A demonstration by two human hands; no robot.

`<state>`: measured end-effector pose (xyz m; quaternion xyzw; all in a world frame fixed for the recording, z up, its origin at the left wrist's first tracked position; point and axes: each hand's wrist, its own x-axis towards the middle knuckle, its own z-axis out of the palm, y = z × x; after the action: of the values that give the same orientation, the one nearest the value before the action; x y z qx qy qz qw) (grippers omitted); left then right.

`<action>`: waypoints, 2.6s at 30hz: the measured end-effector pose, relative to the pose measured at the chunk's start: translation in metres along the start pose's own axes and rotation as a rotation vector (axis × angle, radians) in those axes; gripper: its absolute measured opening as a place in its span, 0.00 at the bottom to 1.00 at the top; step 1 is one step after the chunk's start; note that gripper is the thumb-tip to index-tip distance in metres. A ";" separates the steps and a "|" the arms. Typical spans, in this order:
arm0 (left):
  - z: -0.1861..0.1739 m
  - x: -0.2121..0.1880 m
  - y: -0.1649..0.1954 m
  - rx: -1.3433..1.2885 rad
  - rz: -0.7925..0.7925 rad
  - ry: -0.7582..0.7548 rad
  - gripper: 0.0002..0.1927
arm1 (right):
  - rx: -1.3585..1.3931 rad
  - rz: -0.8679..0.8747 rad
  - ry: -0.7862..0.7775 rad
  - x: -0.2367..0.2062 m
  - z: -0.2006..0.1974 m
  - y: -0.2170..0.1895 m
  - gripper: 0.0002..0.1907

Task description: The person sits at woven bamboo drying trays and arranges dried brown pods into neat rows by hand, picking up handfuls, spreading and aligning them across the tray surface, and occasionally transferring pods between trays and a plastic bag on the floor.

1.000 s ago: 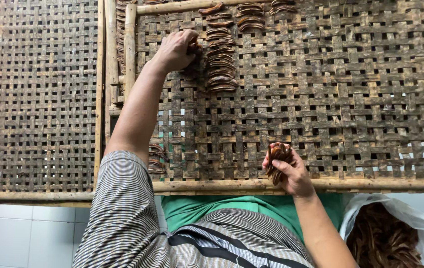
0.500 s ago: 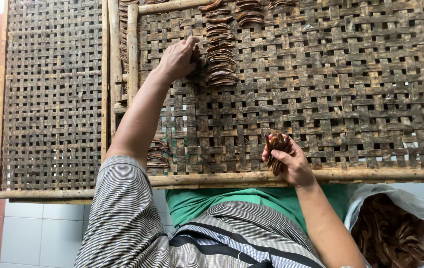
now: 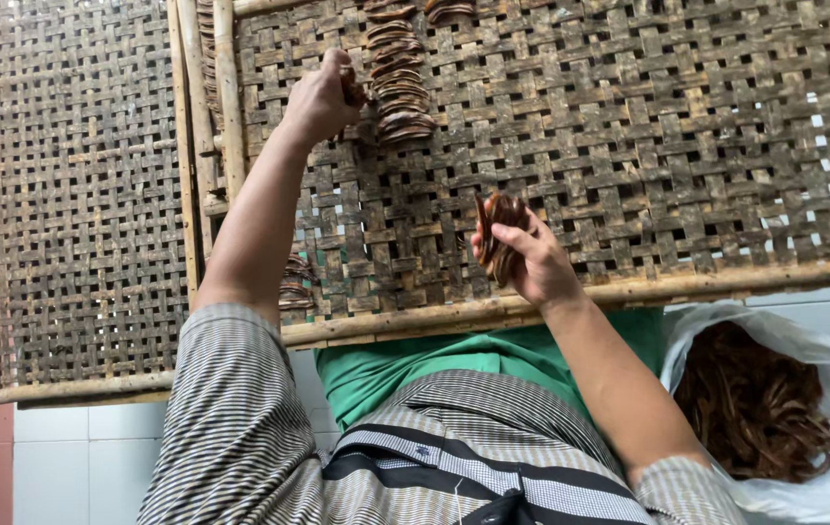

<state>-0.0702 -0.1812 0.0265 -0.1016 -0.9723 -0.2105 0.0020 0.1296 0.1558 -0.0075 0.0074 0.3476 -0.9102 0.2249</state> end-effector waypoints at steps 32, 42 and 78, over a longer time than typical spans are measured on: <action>0.372 -0.216 0.485 -0.776 -0.113 -0.926 0.27 | -1.886 0.019 0.963 -0.320 -0.249 -0.097 0.24; 0.390 -0.235 0.467 -0.264 0.615 -0.543 0.29 | -1.695 -0.321 0.948 -0.316 -0.232 -0.053 0.27; 0.365 -0.196 0.456 -0.192 0.944 -0.477 0.39 | -2.107 -0.103 0.732 -0.301 -0.227 -0.051 0.34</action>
<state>0.2265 0.3356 -0.1286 -0.5723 -0.7709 -0.2458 -0.1338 0.3462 0.4556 -0.0966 0.0661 0.9909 -0.1118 -0.0353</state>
